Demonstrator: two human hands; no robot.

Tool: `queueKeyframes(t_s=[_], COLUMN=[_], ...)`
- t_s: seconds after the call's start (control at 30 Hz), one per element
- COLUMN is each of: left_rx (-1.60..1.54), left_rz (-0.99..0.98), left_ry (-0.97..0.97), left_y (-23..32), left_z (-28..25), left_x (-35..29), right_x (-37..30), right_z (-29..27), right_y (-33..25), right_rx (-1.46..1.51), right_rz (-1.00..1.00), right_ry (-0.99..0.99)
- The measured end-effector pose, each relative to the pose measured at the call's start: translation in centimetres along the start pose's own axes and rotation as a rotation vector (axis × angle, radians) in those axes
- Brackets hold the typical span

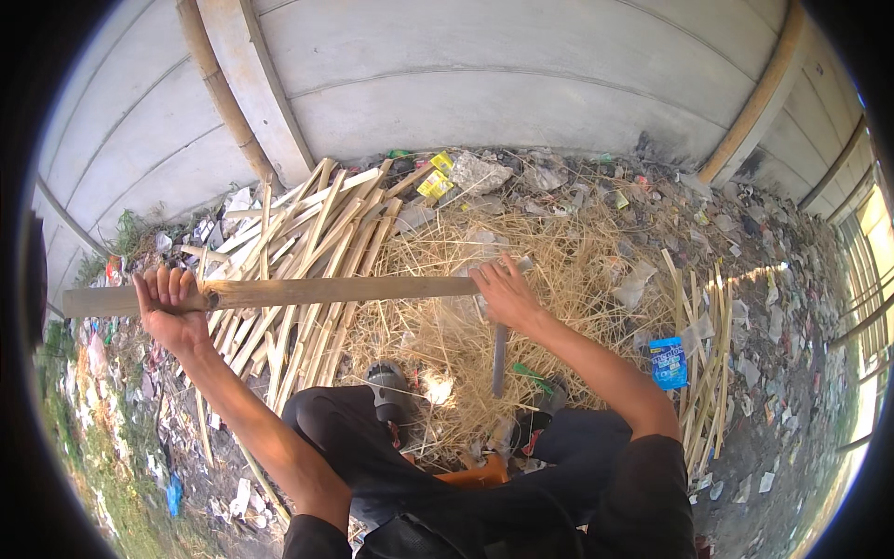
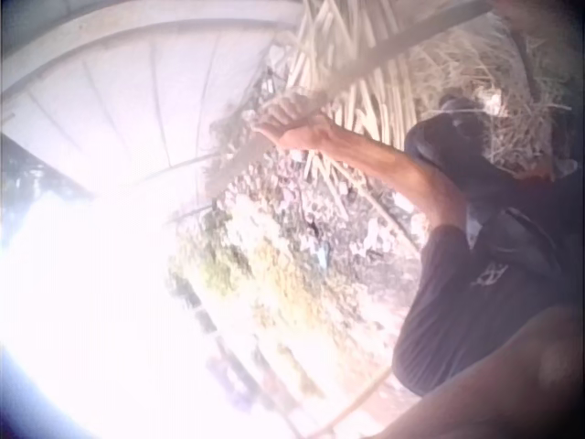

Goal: The person sits on the ground and uses a machete to split a long bamboo pole into thin strips. They hold the pole with one hand and repeatedly strike it with the machete to separate the layers, creating a pile of bamboo strips.

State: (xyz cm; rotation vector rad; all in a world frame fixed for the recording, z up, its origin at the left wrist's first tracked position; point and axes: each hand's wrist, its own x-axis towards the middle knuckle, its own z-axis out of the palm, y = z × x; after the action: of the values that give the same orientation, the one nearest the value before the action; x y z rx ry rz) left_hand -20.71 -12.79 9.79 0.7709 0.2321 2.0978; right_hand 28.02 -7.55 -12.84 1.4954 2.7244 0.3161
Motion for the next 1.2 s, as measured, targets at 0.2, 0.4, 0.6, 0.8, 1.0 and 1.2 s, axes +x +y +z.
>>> queueKeyframes(t_s=[0.2, 0.4, 0.6, 0.8, 1.0, 1.2], left_rx=[-0.115, -0.120, -0.219, -0.228, -0.232, -0.265], left_rz=[-0.068, -0.082, -0.100, -0.118, -0.157, -0.164], left_ry=[0.087, 0.155, 0.266, 0.337, 0.300, 0.302], left_y=[3.9, 4.0, 3.7, 3.1, 2.1, 1.1], left_z=[-5.9, -7.9, -10.0, -11.1, -9.8, -8.9], left_x=[0.7, 1.1, 1.5, 2.0, 2.1, 1.8], right_x=[-0.2, -2.6, -5.1, -8.0, -9.4, -10.1], right_z=[-3.7, -8.0, -11.6, -13.0, -12.9, -12.6], right_y=[3.4, 4.8, 5.9, 6.5, 6.3, 7.3], right_rx=[0.248, 0.331, 0.489, 0.623, 0.504, 0.295], right_rz=[-0.011, -0.047, 0.029, 0.042, 0.069, 0.158], right_ry=[-0.030, 0.017, -0.152, -0.057, -0.002, -0.014])
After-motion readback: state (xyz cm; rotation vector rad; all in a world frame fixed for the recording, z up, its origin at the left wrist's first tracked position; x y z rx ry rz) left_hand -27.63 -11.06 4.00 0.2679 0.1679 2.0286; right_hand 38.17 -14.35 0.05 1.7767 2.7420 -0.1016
